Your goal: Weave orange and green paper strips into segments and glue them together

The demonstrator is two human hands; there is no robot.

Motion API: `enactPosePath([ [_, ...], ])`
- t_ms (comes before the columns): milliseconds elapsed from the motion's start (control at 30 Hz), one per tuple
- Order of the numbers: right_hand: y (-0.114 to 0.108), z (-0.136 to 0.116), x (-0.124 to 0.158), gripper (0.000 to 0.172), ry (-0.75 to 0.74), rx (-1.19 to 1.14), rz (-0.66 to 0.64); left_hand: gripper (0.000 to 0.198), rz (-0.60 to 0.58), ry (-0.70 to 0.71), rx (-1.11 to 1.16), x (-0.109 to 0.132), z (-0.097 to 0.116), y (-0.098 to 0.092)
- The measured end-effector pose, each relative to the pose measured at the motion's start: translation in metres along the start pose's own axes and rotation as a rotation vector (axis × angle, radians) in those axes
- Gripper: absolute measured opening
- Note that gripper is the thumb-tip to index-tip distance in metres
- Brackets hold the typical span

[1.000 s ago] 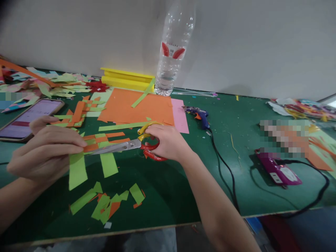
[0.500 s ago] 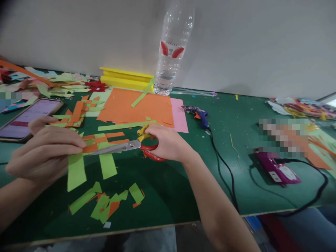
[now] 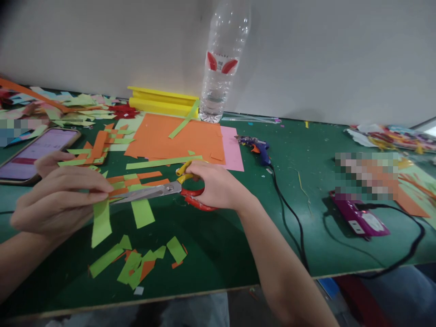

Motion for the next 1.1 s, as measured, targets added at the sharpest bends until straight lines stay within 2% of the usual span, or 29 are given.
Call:
enactPosePath([
  [167, -0.001, 0.003, 0.000, 0.017, 0.000, 0.006, -0.007, 0.018, 0.005, 0.008, -0.009, 0.000, 0.001, 0.002],
  [367, -0.004, 0.000, 0.000, 0.016, 0.004, 0.008, 0.027, 0.017, -0.031, -0.048, -0.005, -0.009, 0.002, 0.002],
  [567, 0.000, -0.002, -0.001, 0.016, 0.003, 0.042, 0.008, 0.018, -0.049, 0.002, -0.004, -0.009, 0.003, 0.002],
  [1100, 0.000, -0.001, 0.000, 0.013, -0.007, 0.091, 0.050, 0.016, -0.081, 0.000, 0.014, -0.009, 0.002, 0.002],
])
Point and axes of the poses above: each hand's wrist, its own x-axis away from the middle knuckle, its own y-axis out of the palm, z = x × y, the point moved 4 cm from there along -x, towards the middle knuckle, and after that the axes turned 7 degrees about y, right-handed, at the moved point
